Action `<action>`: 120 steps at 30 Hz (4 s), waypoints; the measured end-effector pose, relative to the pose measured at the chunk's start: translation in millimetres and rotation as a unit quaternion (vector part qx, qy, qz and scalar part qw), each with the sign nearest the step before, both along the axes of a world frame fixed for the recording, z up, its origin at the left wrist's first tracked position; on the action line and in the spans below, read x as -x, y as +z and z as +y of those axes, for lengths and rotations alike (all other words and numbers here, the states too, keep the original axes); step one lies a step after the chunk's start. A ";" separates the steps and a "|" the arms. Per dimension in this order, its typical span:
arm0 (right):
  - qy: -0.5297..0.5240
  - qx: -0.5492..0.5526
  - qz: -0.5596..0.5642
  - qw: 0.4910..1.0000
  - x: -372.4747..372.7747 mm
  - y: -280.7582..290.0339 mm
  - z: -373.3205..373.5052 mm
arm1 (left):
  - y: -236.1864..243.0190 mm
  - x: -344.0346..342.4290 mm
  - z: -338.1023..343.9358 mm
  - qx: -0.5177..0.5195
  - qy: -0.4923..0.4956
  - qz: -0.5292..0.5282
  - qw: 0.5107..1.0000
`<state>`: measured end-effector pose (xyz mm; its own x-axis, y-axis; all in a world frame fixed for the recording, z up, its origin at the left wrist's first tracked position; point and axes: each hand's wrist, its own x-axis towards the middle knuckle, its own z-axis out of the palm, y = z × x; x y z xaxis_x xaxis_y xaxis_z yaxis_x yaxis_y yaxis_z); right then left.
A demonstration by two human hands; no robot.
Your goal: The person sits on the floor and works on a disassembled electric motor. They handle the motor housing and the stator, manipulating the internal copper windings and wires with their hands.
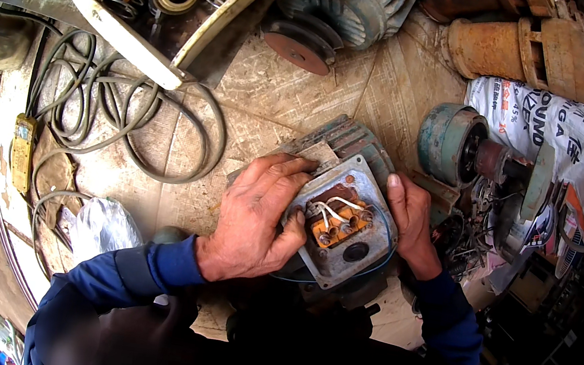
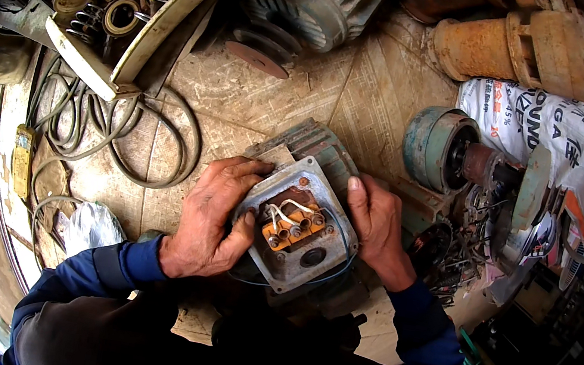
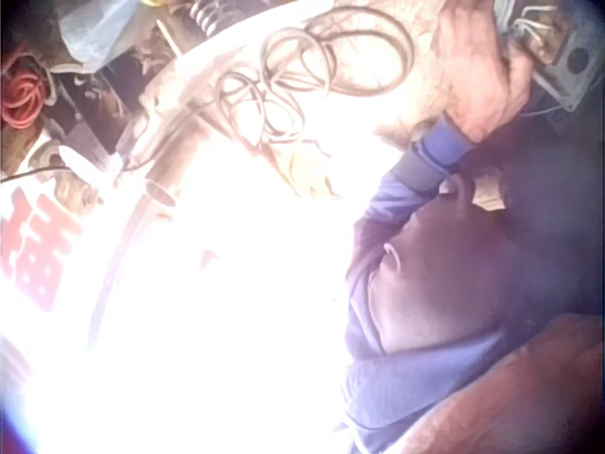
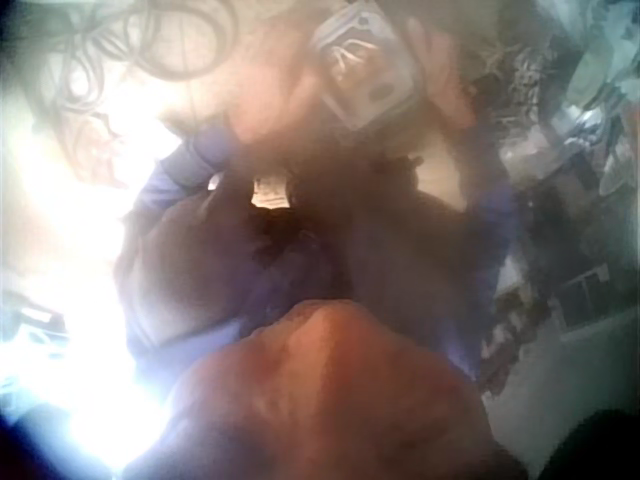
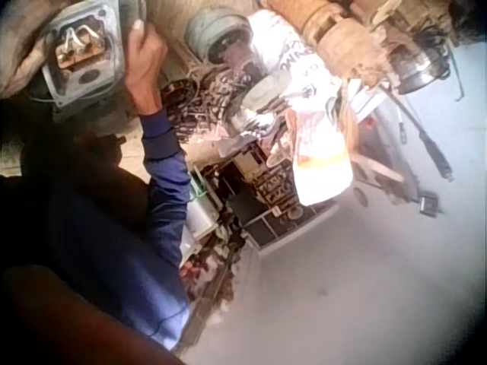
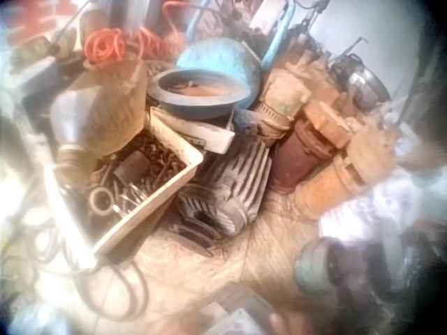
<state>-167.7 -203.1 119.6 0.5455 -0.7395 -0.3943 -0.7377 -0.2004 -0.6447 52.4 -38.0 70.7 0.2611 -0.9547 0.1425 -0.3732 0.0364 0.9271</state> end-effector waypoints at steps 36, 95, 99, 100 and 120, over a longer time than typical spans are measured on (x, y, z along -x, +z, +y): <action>0.005 0.015 -0.001 1.000 4.2 -6.4 -0.1 | 9.4 -49.0 -27.8 -0.065 -0.145 0.129 0.979; -0.008 -0.008 0.021 1.000 6.7 -7.2 1.1 | 25.1 -73.2 -76.4 -0.001 -0.398 -0.100 0.912; -0.013 -0.008 0.020 1.000 7.4 -8.0 0.8 | 18.3 -67.2 -87.3 -0.006 -0.425 -0.032 0.905; -0.016 -0.007 0.025 1.000 7.3 -7.9 1.4 | 12.8 -65.8 -91.3 0.014 -0.431 -0.013 0.902; -0.003 0.015 0.021 1.000 9.6 -13.0 -0.6 | 22.6 -46.9 -98.7 0.023 -0.361 -0.123 0.924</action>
<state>-177.3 -203.7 106.6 0.5247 -0.7539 -0.3955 -0.7657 -0.2148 -0.6063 99.3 -136.7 93.3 -0.4880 -0.8585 0.1578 -0.4357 0.3963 0.8082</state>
